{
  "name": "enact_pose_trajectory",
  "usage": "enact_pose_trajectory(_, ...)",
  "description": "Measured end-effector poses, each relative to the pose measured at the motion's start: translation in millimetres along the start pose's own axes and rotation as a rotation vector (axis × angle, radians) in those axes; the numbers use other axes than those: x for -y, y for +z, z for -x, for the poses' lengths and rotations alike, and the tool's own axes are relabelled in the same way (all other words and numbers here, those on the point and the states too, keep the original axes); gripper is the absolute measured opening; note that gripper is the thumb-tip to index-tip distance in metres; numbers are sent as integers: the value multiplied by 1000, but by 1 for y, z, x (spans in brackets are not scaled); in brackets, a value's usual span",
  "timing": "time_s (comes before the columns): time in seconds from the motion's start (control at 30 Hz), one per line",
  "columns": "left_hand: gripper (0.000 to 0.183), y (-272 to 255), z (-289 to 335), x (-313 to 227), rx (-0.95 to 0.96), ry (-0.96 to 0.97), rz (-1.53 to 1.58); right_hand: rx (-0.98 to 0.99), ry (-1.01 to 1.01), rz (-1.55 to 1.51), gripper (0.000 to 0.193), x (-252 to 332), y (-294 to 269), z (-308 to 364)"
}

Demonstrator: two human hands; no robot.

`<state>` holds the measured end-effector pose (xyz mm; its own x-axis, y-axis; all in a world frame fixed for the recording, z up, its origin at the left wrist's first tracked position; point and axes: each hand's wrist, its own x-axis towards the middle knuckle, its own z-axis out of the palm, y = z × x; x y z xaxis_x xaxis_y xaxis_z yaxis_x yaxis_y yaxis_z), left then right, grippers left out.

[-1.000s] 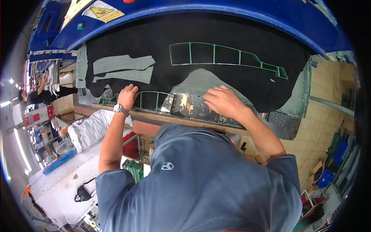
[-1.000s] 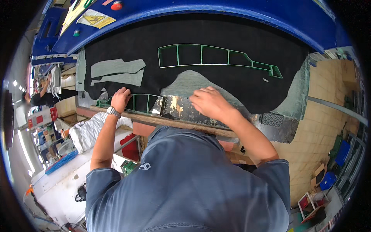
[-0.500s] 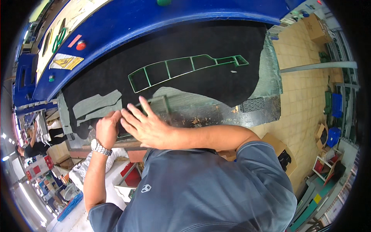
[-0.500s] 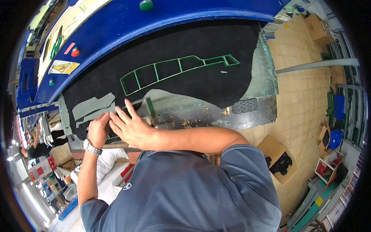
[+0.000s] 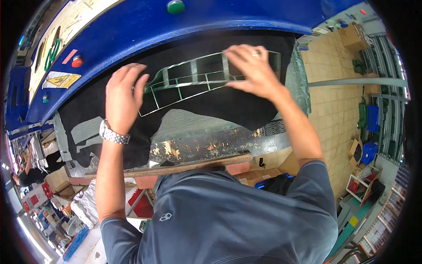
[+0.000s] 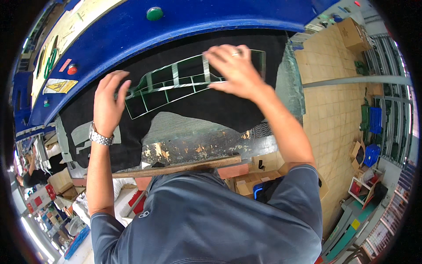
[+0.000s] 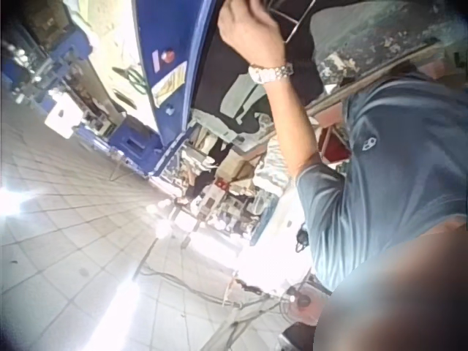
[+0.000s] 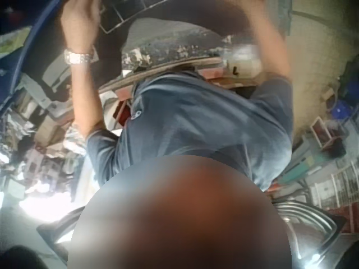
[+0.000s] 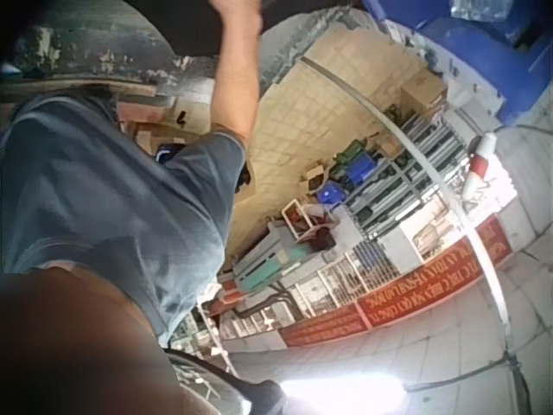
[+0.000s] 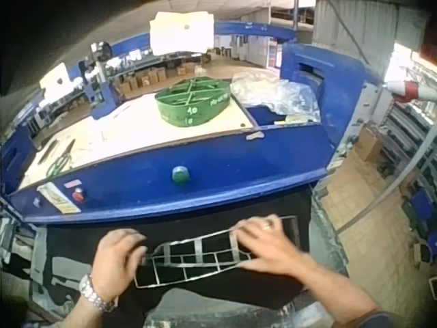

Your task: Using a template to align and cut shoe upper components from leather.

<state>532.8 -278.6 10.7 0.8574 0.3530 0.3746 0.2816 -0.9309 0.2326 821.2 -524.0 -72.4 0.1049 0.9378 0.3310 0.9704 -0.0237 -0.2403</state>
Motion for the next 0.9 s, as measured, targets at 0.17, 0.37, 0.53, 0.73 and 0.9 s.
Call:
enact_pose_trajectory(0.17, 27, 42, 45, 81, 22, -345, 141, 50, 159, 26, 91, -82, 0, 24)
enact_pose_trajectory(0.37, 30, 94, 72, 103, 36, -562, 264, 126, 194, -50, 93, -108, 21, 14)
enact_pose_trajectory(0.53, 30, 113, 75, 101, 85, -554, 257, 152, 140, -95, 92, -108, 42, 6)
enact_pose_trajectory(0.73, 31, 131, 82, 95, 177, -633, 277, 196, 128, -108, 90, -104, 44, 2)
enact_pose_trajectory(0.9, 26, 131, 75, 91, 78, -530, 225, 196, 63, -74, 81, -112, 33, 14)
